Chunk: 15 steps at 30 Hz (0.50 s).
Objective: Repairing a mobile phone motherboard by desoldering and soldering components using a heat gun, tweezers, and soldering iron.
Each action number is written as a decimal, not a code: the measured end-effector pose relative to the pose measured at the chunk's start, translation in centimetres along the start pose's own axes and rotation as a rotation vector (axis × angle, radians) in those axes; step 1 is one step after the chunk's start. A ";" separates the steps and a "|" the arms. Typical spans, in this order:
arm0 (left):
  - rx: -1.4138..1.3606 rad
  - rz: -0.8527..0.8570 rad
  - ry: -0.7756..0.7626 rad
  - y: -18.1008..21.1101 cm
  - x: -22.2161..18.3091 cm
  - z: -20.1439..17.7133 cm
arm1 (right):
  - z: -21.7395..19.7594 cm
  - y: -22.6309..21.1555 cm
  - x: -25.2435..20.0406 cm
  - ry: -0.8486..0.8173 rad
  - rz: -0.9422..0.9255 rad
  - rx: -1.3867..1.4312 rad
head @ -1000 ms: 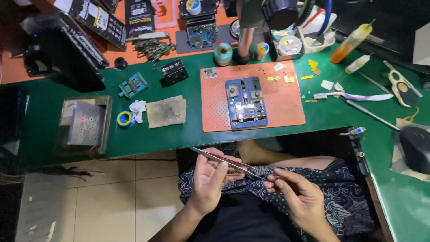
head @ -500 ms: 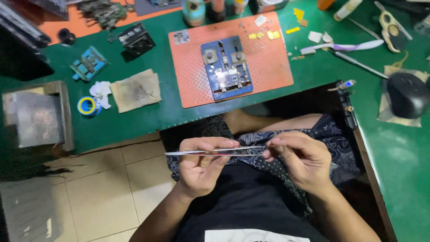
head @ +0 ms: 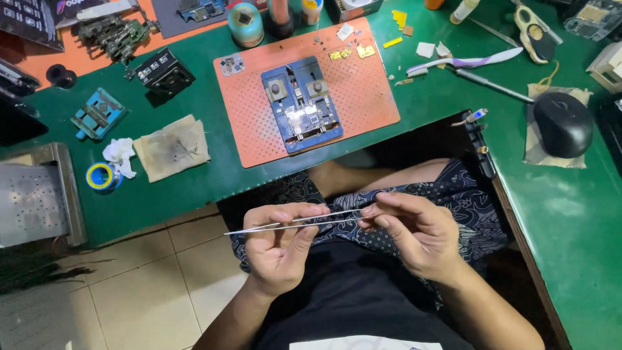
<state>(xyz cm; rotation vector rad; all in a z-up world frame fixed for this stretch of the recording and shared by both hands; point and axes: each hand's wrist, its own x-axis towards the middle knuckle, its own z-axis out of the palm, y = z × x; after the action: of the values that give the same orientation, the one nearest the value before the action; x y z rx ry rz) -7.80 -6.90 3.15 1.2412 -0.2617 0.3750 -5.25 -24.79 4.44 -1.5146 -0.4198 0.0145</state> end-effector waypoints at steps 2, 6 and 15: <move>-0.002 0.009 0.007 0.0 0.0 0.2 | 0.0 -0.2 0.1 -0.002 -0.025 -0.089; -0.016 0.010 -0.014 0.1 0.1 0.4 | -0.1 -0.3 0.4 0.004 -0.037 -0.160; 0.015 0.090 0.054 -0.9 0.0 0.3 | -0.1 -0.2 1.0 -0.068 -0.105 -0.030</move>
<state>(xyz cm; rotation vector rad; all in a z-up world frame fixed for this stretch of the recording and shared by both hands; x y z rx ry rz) -7.46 -7.44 2.47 1.2344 -0.2698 0.4884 -4.35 -24.66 4.84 -1.5225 -0.5558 -0.0229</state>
